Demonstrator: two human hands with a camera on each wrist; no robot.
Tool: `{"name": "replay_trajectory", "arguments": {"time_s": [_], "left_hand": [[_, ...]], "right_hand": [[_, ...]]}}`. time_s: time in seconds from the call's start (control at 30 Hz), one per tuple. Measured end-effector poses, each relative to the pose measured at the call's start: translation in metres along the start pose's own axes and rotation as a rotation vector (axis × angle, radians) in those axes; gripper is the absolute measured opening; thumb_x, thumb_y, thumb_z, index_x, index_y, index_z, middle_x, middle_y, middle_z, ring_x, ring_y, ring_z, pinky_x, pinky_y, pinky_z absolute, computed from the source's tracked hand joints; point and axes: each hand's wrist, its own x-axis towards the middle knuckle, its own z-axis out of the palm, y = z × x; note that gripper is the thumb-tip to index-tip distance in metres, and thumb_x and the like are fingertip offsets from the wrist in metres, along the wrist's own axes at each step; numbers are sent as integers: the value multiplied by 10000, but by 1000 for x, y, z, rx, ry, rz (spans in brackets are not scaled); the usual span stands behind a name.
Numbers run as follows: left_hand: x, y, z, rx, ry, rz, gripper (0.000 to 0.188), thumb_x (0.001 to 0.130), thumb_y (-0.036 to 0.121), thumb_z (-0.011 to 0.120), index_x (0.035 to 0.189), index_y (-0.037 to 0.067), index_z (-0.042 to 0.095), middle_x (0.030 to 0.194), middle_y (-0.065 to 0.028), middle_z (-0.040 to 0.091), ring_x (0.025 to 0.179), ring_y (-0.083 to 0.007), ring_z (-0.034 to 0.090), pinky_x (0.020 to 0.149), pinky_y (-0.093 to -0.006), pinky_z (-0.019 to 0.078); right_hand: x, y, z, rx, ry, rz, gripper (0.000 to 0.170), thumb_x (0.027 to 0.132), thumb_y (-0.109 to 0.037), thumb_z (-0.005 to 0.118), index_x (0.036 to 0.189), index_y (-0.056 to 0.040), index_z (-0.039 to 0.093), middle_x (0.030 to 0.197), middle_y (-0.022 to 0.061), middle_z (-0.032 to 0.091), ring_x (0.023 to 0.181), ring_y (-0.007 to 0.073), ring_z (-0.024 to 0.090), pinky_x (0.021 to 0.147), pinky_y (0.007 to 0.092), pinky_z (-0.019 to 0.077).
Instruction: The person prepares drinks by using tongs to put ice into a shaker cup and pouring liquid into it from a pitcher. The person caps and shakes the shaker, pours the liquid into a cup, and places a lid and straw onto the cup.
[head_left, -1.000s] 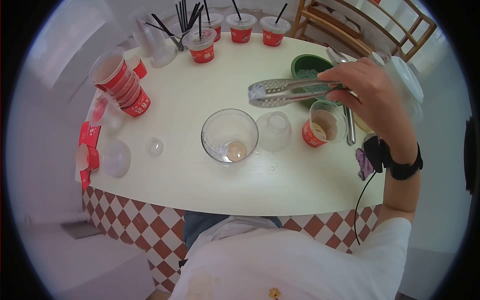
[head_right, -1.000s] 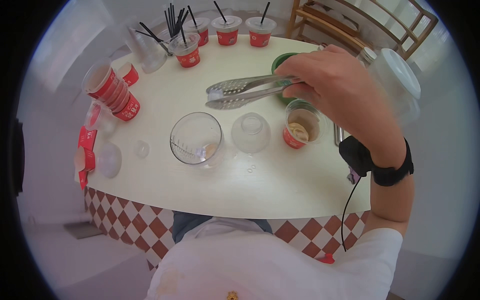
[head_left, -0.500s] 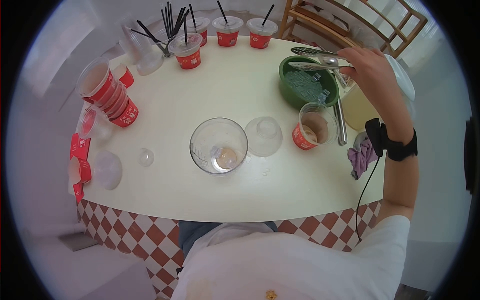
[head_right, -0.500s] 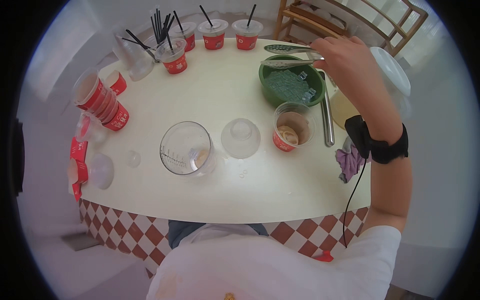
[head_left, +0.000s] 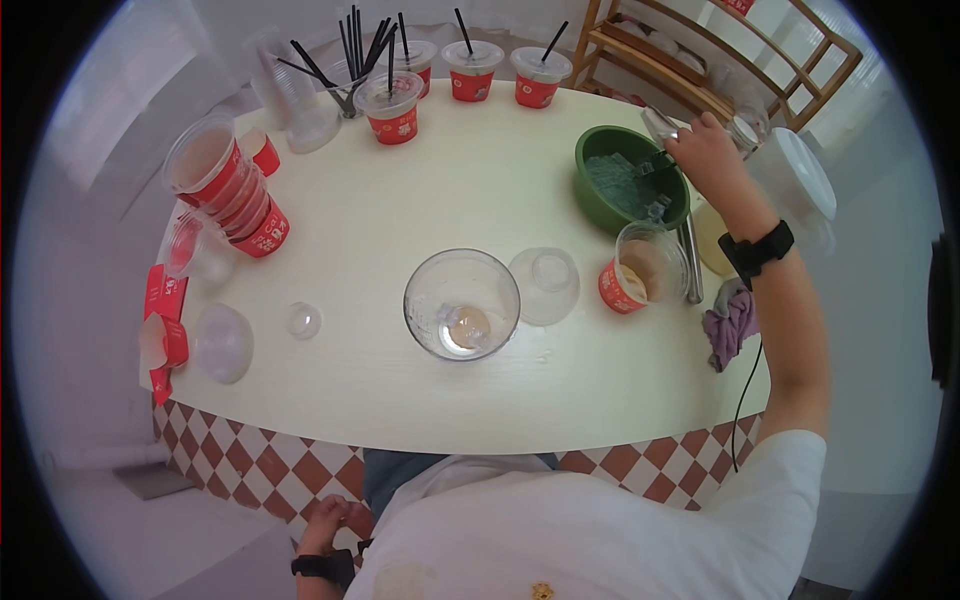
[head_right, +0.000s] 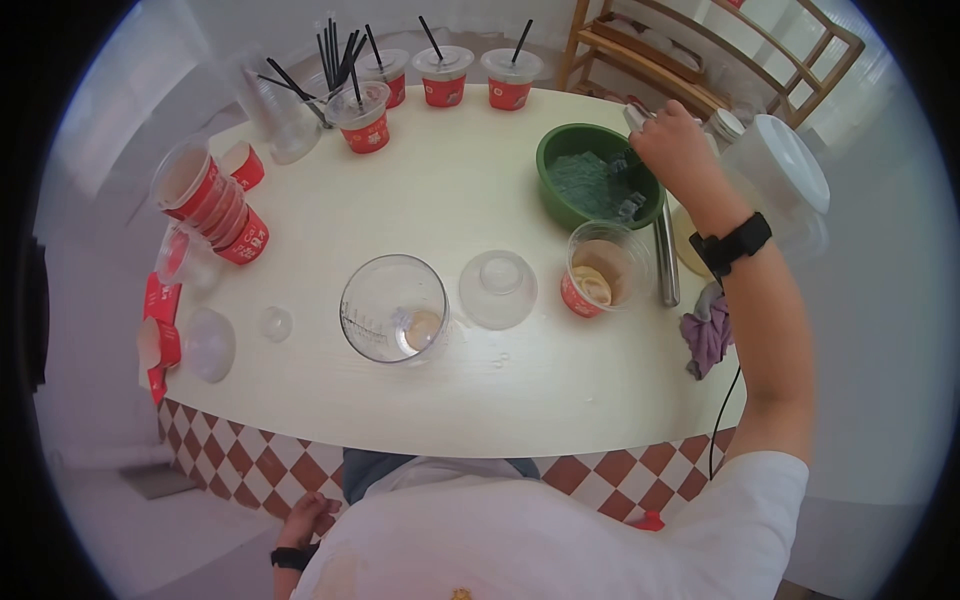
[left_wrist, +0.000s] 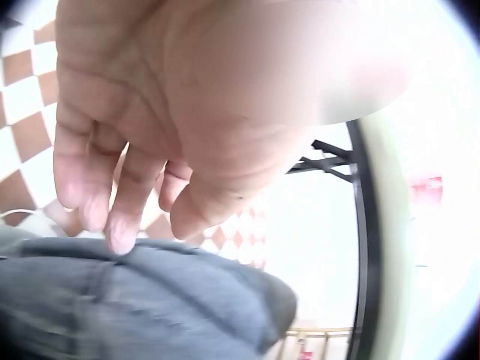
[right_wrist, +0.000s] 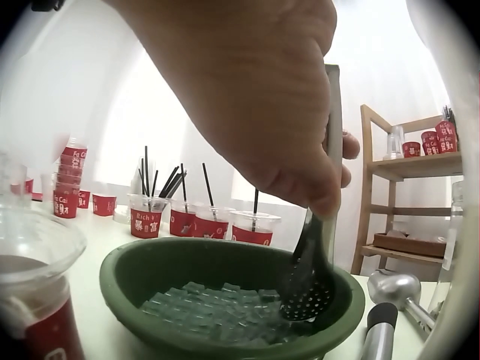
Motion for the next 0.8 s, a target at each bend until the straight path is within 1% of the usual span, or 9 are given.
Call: {"name": "replay_trajectory", "arguments": {"time_s": [0.07, 0.13, 0.17, 0.23, 0.27, 0.33, 0.53, 0.7, 0.8], "left_hand": [[-13, 52, -5, -218, -22, 153, 138, 858, 208, 544, 863, 89, 473, 876, -83, 631, 832, -164, 575, 709, -246, 426], [-28, 98, 2, -185, -8, 529, 86, 878, 123, 479, 824, 57, 486, 766, -66, 575, 698, -115, 523, 679, -244, 429], [-32, 116, 4, -182, -7, 531, 86, 878, 123, 479, 824, 57, 486, 766, -66, 575, 698, -115, 523, 679, -244, 429], [-38, 145, 11, -212, -33, 843, 78, 877, 101, 490, 827, 41, 486, 731, -44, 553, 679, -101, 512, 648, -237, 421], [-36, 157, 16, -209, -26, 843, 78, 877, 101, 490, 827, 41, 486, 731, -44, 553, 679, -101, 512, 648, -237, 421], [-27, 179, 29, -84, 162, 999, 82, 880, 93, 492, 832, 26, 484, 705, -33, 537, 666, -88, 497, 629, -222, 405], [13, 207, 50, -61, 167, 1095, 86, 881, 90, 494, 829, 22, 486, 686, -19, 519, 641, -73, 474, 608, -209, 385], [20, 206, 42, -129, 119, 1051, 88, 886, 96, 477, 825, 32, 477, 651, -15, 497, 621, -80, 464, 602, -216, 387], [17, 205, 42, -163, 89, 1058, 95, 882, 98, 494, 829, 20, 486, 679, -21, 523, 632, -69, 473, 608, -203, 387]], "right_hand": [[-1, 0, -1, -10, -43, 0, 44, 694, -116, 566, 716, -151, 584, 689, 6, 581, 722, 146, 575, 743, 274, 379], [-6, 2, -5, -21, -85, 4, 37, 689, -125, 571, 716, -150, 580, 686, 5, 579, 720, 145, 574, 735, 279, 382], [-11, 6, -11, -16, -37, 55, 64, 690, -120, 573, 751, -140, 579, 688, 11, 571, 718, 160, 563, 738, 292, 389], [-18, 10, -33, -5, 16, 109, 95, 692, -115, 575, 785, -130, 578, 690, 16, 563, 716, 175, 551, 740, 304, 396], [-23, 12, -52, 132, 122, 160, 123, 696, -111, 590, 818, -113, 581, 697, 25, 572, 716, 191, 557, 736, 315, 404], [-30, 9, -90, 322, 304, 249, 152, 687, -111, 626, 831, -83, 587, 720, 39, 590, 711, 212, 566, 726, 325, 415], [-35, -37, -192, 737, 393, 263, 240, 653, -111, 675, 876, -54, 606, 744, 61, 614, 680, 224, 570, 677, 324, 427], [-29, -67, -208, 873, 340, 73, 286, 624, -105, 686, 885, -35, 591, 768, 60, 602, 696, 214, 565, 677, 331, 424], [-33, -66, -215, 825, 292, 129, 304, 629, -94, 679, 914, -41, 588, 792, 63, 602, 714, 228, 565, 691, 339, 422]]}}
